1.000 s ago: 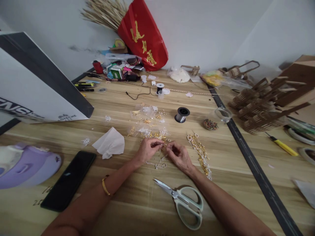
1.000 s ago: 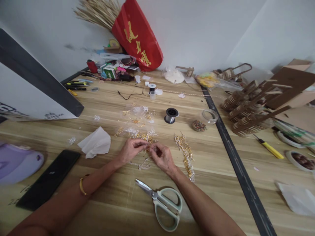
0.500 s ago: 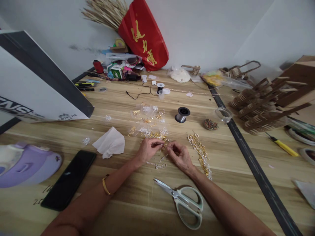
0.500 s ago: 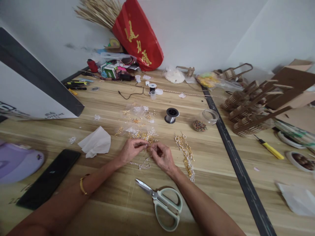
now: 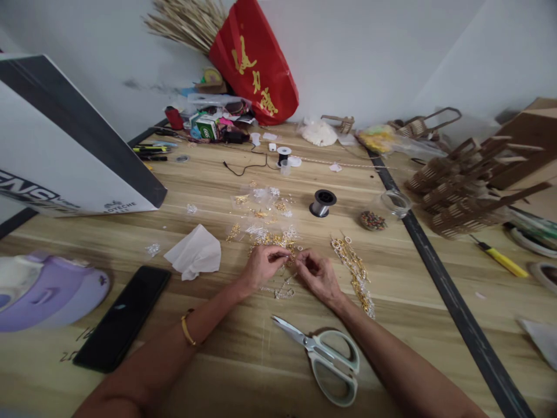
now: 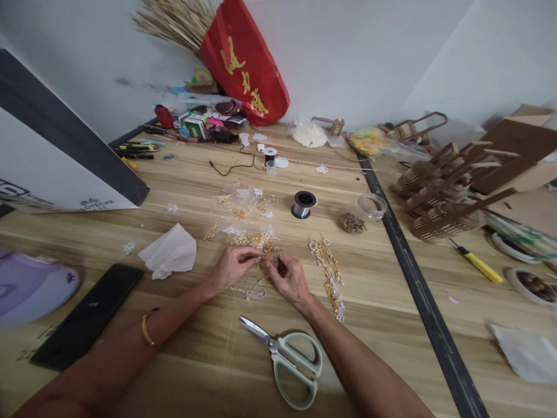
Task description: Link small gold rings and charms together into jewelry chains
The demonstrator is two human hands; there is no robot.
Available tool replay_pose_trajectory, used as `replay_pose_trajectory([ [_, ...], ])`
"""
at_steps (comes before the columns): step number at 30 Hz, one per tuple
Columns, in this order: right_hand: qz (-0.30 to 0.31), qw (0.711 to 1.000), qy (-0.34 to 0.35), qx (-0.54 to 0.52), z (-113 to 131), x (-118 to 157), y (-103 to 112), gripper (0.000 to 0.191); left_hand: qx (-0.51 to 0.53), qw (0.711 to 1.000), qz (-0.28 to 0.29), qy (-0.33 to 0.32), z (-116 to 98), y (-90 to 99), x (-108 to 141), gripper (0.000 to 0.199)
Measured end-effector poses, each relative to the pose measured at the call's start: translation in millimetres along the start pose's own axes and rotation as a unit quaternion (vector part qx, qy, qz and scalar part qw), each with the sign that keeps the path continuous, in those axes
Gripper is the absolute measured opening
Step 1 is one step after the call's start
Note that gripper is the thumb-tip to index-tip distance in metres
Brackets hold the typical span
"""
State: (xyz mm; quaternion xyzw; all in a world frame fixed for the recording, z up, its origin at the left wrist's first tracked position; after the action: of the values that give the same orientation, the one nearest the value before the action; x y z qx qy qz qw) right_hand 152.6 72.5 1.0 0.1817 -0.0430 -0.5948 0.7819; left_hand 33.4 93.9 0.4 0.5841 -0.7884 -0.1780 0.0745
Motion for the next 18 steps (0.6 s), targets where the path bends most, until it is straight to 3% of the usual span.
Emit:
replay_pose_trajectory([
  [18,0.003,1.000,-0.005,0.007,-2.2,0.1,-0.1,0.018,-0.029,1.000,-0.001,-0.006,-1.0,0.4,-0.5,0.015],
])
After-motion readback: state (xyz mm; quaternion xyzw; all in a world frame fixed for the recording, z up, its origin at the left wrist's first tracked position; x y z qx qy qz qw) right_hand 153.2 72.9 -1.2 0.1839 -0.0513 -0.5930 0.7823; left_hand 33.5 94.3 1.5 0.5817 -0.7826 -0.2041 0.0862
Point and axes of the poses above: each hand's wrist, its own x-axis away from the middle knuckle, its own y-axis out of the back of the hand, z = x × y, the point moved 10 cm from there along -x, towards the middle knuckle, and after that the axes turned 4 degrees about z, right-handed, at the moved point
